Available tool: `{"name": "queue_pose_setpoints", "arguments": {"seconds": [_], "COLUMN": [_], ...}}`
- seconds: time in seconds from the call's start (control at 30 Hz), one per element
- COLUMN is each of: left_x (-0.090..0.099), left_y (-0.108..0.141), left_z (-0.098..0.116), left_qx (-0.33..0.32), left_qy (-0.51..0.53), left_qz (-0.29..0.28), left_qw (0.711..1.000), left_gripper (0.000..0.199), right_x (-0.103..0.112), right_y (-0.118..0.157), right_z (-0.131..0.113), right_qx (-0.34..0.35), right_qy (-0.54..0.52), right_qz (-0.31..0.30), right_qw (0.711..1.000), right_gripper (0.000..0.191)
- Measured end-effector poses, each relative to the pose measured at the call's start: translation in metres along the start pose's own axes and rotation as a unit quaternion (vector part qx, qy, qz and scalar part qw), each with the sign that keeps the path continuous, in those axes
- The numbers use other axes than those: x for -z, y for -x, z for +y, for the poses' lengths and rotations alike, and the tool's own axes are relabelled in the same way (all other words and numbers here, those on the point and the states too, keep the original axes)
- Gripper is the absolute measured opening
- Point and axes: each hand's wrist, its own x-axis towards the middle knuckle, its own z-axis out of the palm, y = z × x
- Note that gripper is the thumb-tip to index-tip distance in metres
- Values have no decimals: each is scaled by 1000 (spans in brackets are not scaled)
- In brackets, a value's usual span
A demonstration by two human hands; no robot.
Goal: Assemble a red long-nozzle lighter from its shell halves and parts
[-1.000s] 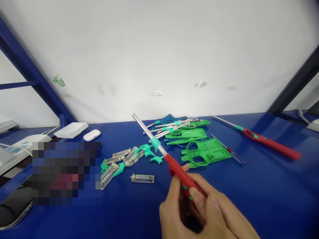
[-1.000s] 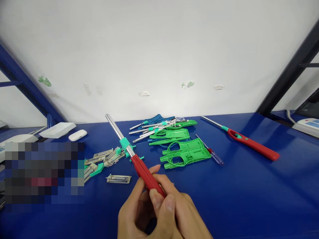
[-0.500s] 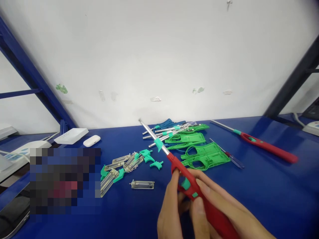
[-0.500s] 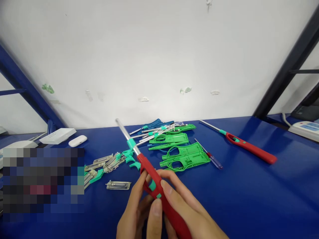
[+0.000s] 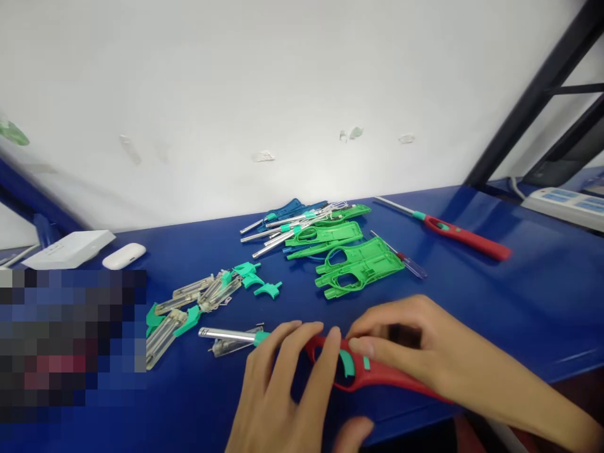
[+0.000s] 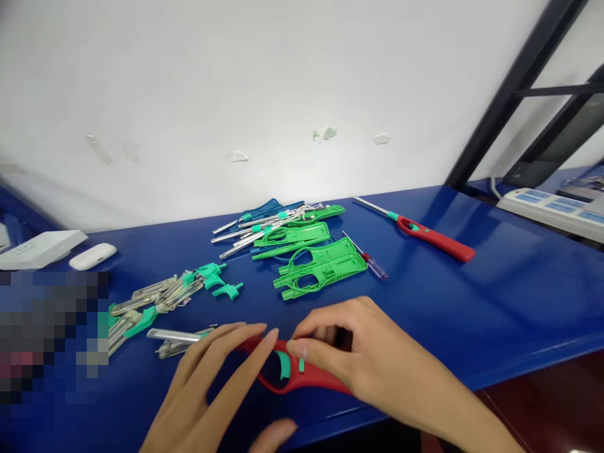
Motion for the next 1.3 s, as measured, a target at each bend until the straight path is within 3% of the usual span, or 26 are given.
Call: {"name": "queue_pose_setpoints", "arguments": {"seconds": [0.1,0.2,0.3,0.47,0.57,0.63,0.73,0.97,1.2,1.3], "left_x": [-11,-12,-9,1,10,14,14,-2,-9,-12], "left_y": [-8,-17,-26,-33,-31,-27,-17,11,3,1], "left_z": [-9,-11,-11,-13,-16,-20,-26,-21,-7,-2], "left_qx": [-11,-31,-39,-54,-94,-121,-125,-56,-30,-19], "left_qy": [-50,-78,-81,-41,-68,-74,-23,15,-30,-37], "left_qz": [-42,-33,-18,18,-20,-56,-63,-46,-58,-47], "left_qw": [998,996,996,998,993,988,990,997,997,998], "left_gripper": [50,39,39,33,37,42,37,37,26,22], "right_x": [3,7,10,6,4,4,6,11,2,1], "right_y": [3,14,25,35,40,43,47,42,37,38], "right_z": [6,13,20,30,35,36,34,29,36,39], "right_qx": [-3,-13,-12,-3,-12,-4,14,72,136,122], "right_qy": [2,-3,-29,-89,-85,-63,-37,-10,31,42], "right_qz": [39,87,90,146,166,161,134,48,92,103], "right_qw": [999,996,995,985,982,985,990,996,986,986], "right_gripper": [34,39,56,37,37,35,30,26,19,20]}}
